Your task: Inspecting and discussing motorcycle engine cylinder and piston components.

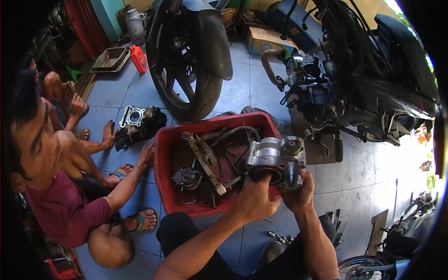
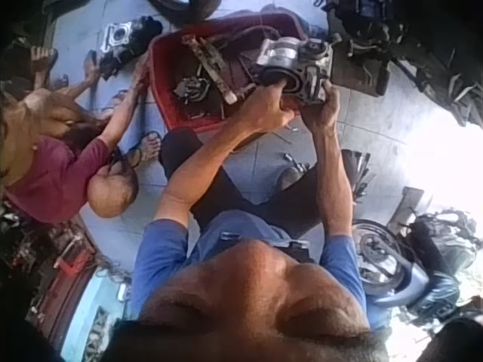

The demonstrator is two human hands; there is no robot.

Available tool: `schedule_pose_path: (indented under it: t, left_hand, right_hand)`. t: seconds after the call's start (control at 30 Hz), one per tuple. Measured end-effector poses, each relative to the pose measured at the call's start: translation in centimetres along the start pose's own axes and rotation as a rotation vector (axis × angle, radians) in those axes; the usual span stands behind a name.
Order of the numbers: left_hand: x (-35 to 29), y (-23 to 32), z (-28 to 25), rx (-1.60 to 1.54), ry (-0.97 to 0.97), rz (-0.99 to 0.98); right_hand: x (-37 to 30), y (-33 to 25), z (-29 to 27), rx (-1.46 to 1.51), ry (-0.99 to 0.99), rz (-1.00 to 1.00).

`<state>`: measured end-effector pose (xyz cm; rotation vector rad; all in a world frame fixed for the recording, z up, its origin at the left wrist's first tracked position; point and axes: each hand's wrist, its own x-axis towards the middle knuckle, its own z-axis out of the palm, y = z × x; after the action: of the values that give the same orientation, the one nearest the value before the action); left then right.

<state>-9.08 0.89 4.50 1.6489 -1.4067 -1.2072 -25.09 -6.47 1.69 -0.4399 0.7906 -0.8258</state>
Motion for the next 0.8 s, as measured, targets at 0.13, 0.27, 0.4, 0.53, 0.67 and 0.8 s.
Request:
schedule_pose_path:
  t: [0.13, 0.27, 0.4, 0.53, 0.67, 0.8]
  left_hand:
    - [-0.9, 1.1, -0.5, -0.207, -0.079, 0.013]
    - [-0.5, 1.1, -0.4, 0.069, -0.012, 0.024]
    - [0.1, 0.8, -0.6, 0.274, 0.015, -0.058]
    - [0.3, 0.3, -0.1, 0.354, -0.023, -0.138]
    - [0.4, 0.2, -0.3, 0.274, -0.059, -0.15]
    - [0.2, 0.1, -0.5, 0.176, -0.108, -0.126]
  right_hand:
    - [0.5, -0.5, -1.5, 0.11, -0.074, 0.042]
    - [0.5, -0.7, -1.5, 0.151, -0.073, 0.049]
    - [0.4, -0.7, -1.7, 0.184, -0.157, 0.093]
    - [0.1, 0.0, -0.7, 0.084, -0.107, 0.086]
    - [0.1, 0.1, -0.9, 0.059, -0.033, 0.108]
    - [-0.1, 0.1, -0.6, 0.103, 0.03, 0.126]
